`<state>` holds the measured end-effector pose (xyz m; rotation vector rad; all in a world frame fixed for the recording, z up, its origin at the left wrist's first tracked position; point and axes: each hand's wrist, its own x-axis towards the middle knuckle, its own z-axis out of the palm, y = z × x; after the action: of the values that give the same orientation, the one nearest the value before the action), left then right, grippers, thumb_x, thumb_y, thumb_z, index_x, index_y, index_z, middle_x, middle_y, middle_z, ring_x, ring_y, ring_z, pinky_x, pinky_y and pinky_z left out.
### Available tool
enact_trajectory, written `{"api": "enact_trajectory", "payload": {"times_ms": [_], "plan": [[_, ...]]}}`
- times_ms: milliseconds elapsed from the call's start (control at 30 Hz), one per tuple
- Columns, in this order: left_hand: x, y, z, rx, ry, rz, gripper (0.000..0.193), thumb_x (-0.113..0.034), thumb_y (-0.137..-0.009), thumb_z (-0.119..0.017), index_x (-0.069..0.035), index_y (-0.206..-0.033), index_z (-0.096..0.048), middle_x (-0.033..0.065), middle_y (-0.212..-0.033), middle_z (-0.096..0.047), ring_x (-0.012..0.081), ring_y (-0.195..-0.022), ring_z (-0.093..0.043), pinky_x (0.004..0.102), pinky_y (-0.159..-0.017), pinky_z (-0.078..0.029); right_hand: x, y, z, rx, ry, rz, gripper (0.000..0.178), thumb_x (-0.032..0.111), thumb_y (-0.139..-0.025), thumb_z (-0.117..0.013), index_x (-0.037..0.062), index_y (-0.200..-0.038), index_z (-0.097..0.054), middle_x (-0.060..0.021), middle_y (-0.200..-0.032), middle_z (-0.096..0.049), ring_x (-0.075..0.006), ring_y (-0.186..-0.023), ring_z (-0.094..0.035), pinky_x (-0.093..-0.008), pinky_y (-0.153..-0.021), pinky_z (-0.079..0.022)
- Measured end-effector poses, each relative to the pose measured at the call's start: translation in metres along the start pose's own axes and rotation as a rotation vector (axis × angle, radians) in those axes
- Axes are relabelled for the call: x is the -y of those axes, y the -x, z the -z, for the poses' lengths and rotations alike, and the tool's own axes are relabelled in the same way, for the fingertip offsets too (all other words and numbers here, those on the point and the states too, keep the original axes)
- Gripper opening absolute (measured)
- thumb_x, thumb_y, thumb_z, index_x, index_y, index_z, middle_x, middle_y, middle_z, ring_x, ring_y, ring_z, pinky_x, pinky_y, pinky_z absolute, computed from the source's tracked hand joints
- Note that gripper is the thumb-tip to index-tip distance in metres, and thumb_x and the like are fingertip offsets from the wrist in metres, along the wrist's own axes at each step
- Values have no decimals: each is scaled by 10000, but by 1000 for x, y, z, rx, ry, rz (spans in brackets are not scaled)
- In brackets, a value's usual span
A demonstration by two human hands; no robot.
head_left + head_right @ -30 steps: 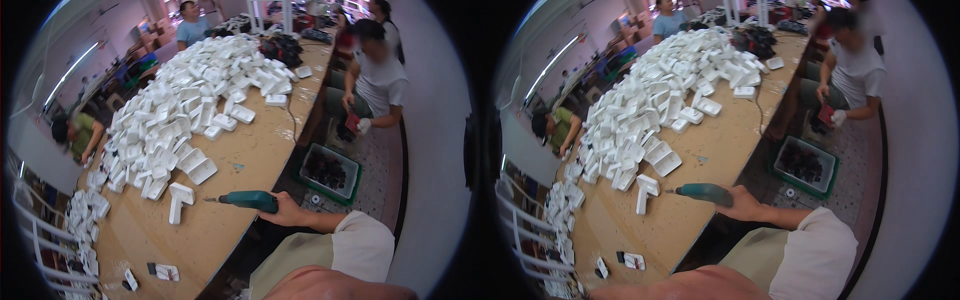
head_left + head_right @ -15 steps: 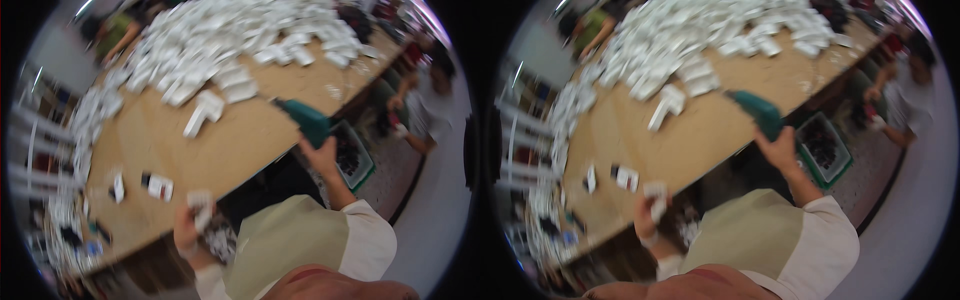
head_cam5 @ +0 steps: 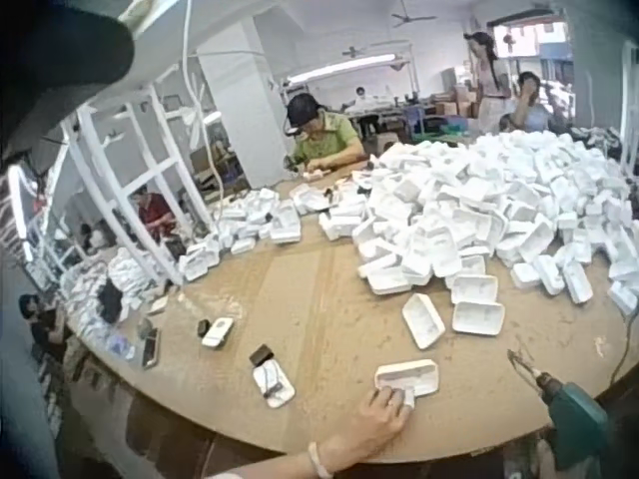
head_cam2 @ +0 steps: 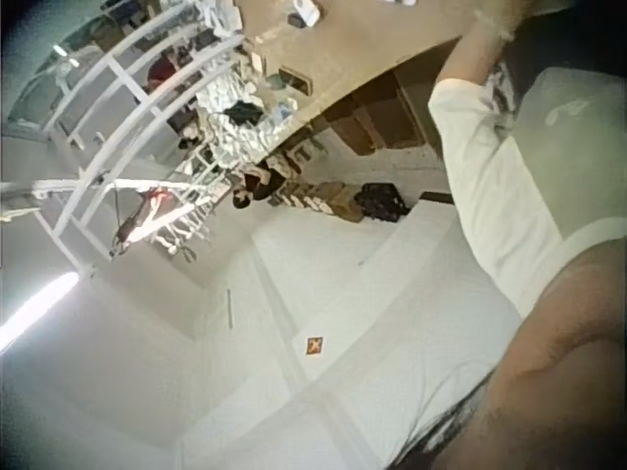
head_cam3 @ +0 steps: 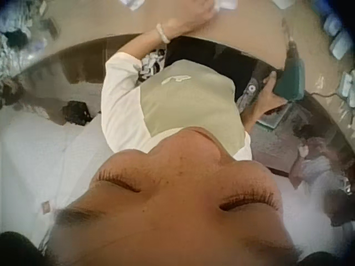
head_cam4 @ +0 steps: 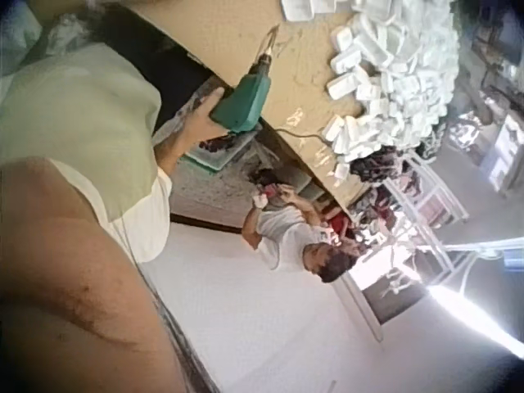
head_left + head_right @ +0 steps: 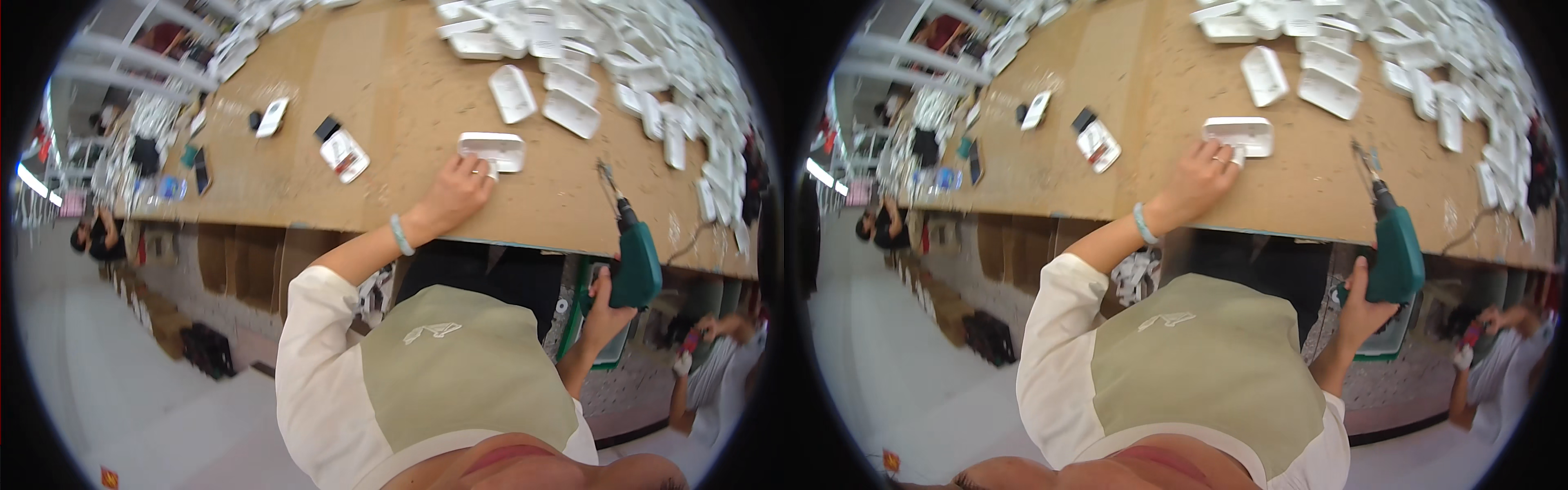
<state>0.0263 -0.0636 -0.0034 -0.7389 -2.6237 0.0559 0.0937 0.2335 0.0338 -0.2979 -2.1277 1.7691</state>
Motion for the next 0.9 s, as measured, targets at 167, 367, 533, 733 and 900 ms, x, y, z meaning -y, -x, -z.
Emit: {"api": "enact_trajectory", "payload": {"times_ms": [167,367,533,733,900], "plan": [[10,16,36,-172,189,97,162,-143,-817,-706,-24,-926,-688,134,-1061,-684,294,-980,-652,397,-814,-526,-9,-14,-12,78,-52,52,307,-67,-902,-643,-64,-1206,-600,-122,-1120,-695,-67,-573,-499,-213,-503,-399],[67,110,65,-554,279,1310,364,-170,-936,-722,22,-1209,-576,81,-945,-664,143,-827,-635,268,-698,-513,-9,-13,-19,85,-50,46,314,-66,-909,-635,-68,-1220,-587,-130,-1160,-692,-72,-581,-507,-214,-502,-398],[108,144,24,-663,637,1368,334,-138,-945,-711,68,-1188,-609,108,-985,-705,118,-839,-649,238,-709,-519,2,-9,-27,102,-34,31,287,-48,-919,-625,-62,-1206,-611,-115,-1131,-686,-67,-612,-500,-222,-528,-396],[85,117,33,-601,712,1093,153,-43,-917,-713,30,-1050,-730,86,-873,-728,115,-749,-655,264,-661,-533,10,4,-24,75,-5,17,288,-35,-897,-672,-52,-1183,-644,-87,-1064,-702,-60,-587,-507,-213,-517,-404],[24,78,56,-344,515,737,218,17,-865,-728,-22,-1077,-763,116,-864,-710,156,-730,-633,285,-685,-500,9,21,-18,94,-6,-51,251,7,-877,-747,-7,-1116,-674,-25,-912,-674,-57,-644,-557,-211,-555,-438]]}}
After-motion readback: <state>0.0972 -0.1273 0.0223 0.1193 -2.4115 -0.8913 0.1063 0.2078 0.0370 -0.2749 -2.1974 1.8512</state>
